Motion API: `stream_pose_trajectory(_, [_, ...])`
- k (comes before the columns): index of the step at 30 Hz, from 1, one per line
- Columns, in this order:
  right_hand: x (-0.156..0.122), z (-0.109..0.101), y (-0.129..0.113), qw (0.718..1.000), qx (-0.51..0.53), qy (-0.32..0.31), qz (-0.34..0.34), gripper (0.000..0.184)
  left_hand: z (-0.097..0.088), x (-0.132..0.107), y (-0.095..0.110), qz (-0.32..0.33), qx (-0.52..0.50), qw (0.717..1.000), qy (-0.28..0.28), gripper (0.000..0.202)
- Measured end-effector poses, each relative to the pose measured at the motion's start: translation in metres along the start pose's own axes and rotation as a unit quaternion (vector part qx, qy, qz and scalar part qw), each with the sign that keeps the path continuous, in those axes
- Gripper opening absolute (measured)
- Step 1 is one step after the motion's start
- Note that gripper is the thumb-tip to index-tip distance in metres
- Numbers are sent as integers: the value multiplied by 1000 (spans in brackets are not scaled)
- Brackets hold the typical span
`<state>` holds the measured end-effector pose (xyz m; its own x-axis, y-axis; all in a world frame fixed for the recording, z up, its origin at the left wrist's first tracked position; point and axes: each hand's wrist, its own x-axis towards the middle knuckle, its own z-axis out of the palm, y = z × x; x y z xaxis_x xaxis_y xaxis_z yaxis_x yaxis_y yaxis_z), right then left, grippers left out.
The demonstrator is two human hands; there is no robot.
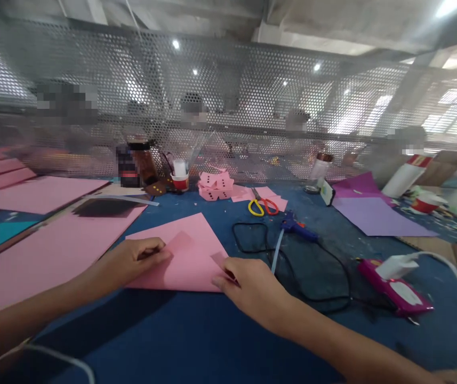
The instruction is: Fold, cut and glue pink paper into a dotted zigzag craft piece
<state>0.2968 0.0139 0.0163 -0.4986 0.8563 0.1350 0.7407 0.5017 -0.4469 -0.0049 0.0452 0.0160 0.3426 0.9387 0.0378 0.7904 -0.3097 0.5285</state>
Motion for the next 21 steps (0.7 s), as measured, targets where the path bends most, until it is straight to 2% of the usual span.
stream_pose_trajectory(3, [3,3,3,1000,-3,3,25,34,3,19,-3,4,-10,1000,-22,39])
stream_pose_trajectory(6, [2,6,7,998,26,33,47,12,6,33,-3,5,-9,1000,-26,37])
stream_pose_trajectory(8, [1,6,8,997,11,61,39,34,8,40,-3,-1,5,1000,-22,35])
stream_pose_trajectory(9, [0,5,8,997,-18,70,20,42,9,43,-3,-4,15,1000,-20,34])
stream_pose_trajectory(10, [0,3,7,995,-56,77,-6,43,10,45,-3,-6,27,999,-21,33])
stream_pose_trajectory(12, [0,-1,5,986,-122,84,-75,35,12,49,-2,-6,50,998,-22,33])
stream_pose_trajectory(15, [1,-1,3,972,-149,71,-170,30,12,53,-2,20,74,997,-12,30])
stream_pose_trajectory(19, [2,11,9,968,-147,43,-200,32,13,58,-8,57,93,994,-15,19])
stream_pose_trajectory(21, [1,17,11,968,-146,47,-198,32,14,57,-10,71,103,992,16,21])
